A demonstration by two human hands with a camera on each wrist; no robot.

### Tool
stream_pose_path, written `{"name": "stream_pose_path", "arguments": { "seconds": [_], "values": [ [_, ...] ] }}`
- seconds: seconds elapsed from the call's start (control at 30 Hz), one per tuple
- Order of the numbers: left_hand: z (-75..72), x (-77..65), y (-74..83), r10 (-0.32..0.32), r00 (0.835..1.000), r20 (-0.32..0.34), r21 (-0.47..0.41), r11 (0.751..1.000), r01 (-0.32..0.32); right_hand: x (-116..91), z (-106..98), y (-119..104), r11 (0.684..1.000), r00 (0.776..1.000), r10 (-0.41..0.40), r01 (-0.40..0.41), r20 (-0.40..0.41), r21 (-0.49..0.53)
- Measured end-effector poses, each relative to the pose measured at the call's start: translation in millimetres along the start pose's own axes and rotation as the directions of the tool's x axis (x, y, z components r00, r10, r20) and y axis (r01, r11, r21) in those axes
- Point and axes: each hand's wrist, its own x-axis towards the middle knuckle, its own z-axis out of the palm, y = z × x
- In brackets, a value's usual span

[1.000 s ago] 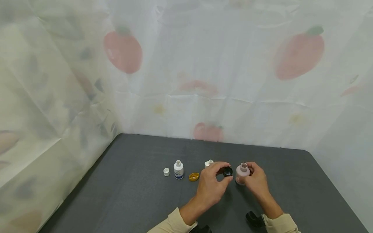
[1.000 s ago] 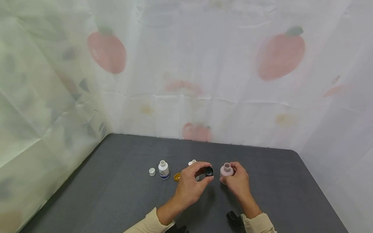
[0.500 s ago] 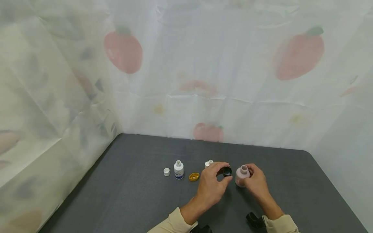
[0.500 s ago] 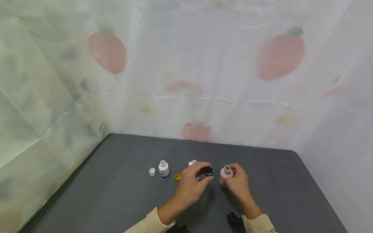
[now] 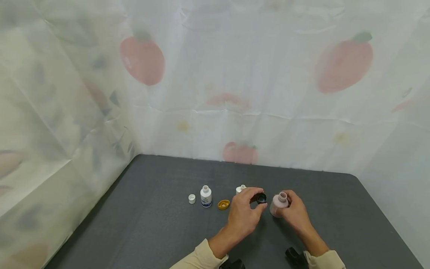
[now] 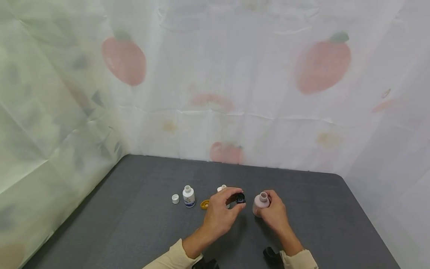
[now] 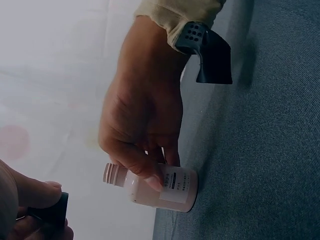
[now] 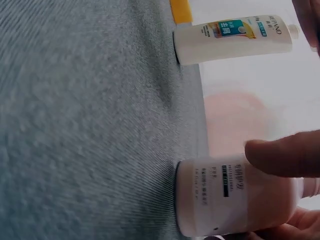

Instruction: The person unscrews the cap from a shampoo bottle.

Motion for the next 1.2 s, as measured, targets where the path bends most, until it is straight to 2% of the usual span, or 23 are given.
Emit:
{"name": "stream_pose_path", "arguments": {
  "seconds": [0.2,0.3,0.57,0.83,1.2],
  "values": [
    [3.4,1.4,-2.0,0.012,1.0,-0.017,0.088,0.996,-0.011,-2,-6,-5,1.0,0.999,-0.02,0.02,0.045,-0.005],
    [4.6,2.0,-2.7,0.026,0.999,-0.026,0.116,0.993,-0.023,-4,-9,-11,0.999,0.999,-0.029,0.03,0.041,-0.021],
    [11.5,3.1,-7.9,0.036,0.999,-0.033,0.142,0.989,-0.031,-12,-16,-23,0.995,0.995,-0.093,0.092,-0.043,-0.036],
    [19.5,6.5,-10.1,0.017,0.999,-0.031,0.179,0.984,-0.012,-18,-20,-33,0.985,0.977,-0.159,0.166,-0.139,0.039],
    [29.7,11.2,-14.2,-0.008,1.0,-0.019,0.224,0.975,0.012,-24,-24,-43,0.982,0.968,-0.177,0.186,-0.179,0.035]
  ]
}}
